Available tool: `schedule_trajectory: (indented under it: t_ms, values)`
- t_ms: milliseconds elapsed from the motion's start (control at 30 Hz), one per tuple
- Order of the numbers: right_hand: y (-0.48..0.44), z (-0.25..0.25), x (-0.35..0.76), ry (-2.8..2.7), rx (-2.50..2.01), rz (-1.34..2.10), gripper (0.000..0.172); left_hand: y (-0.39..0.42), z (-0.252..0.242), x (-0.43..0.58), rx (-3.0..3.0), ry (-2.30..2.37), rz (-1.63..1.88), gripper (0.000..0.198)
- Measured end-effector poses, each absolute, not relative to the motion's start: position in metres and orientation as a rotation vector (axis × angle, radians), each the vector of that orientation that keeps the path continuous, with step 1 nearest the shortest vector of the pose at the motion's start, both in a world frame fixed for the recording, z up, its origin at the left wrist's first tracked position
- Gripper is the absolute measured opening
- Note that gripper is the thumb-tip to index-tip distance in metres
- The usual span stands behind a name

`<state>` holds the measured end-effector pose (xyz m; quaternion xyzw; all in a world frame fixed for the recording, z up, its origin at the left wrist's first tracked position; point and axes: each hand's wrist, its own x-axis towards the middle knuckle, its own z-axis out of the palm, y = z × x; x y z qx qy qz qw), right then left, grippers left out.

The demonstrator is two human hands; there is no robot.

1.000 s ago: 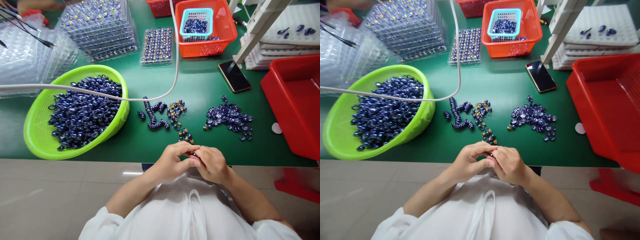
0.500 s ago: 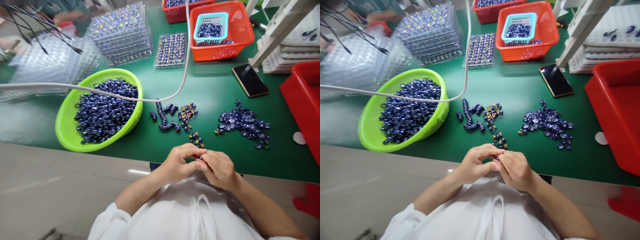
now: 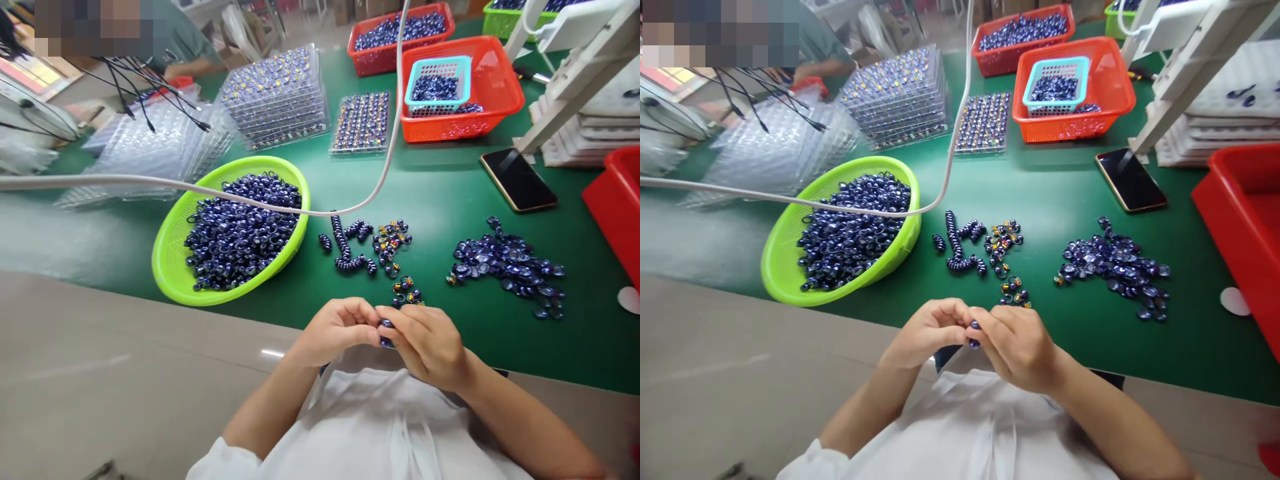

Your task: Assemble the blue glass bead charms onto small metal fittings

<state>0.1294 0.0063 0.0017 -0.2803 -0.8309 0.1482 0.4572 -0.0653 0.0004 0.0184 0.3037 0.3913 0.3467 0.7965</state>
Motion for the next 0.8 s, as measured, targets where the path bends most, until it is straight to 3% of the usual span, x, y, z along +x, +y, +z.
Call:
schedule_trajectory:
  t_ms: [200,300,367,467,567,700,800]
  values:
    - [0.001,0.010,0.116,-2.088,-0.544,0.601,0.054,-0.001,0.029,-0.092,1.011,0.810,0.782,0.023]
    - [0.002,0.007,0.131,-2.104,-0.643,0.638,0.055,0.002,0.044,-0.121,1.319,0.968,0.963,0.016]
    - [0.006,0.002,0.149,-2.059,-0.826,0.618,0.050,0.007,0.058,-0.142,1.442,1.335,1.212,0.013]
    - [0.012,-0.008,0.177,-1.990,-1.159,0.507,0.033,0.023,0.075,-0.171,1.450,2.268,1.486,0.019]
    - [0.016,-0.014,0.193,-1.997,-1.271,0.495,0.025,0.046,0.079,-0.195,1.573,2.628,1.484,0.029]
    - [0.018,-0.018,0.190,-2.159,-1.281,0.546,0.033,0.066,0.068,-0.194,1.917,2.592,1.307,0.042]
    - [0.019,-0.022,0.184,-2.226,-1.323,0.533,0.025,0.062,0.057,-0.155,2.104,2.271,1.326,0.039]
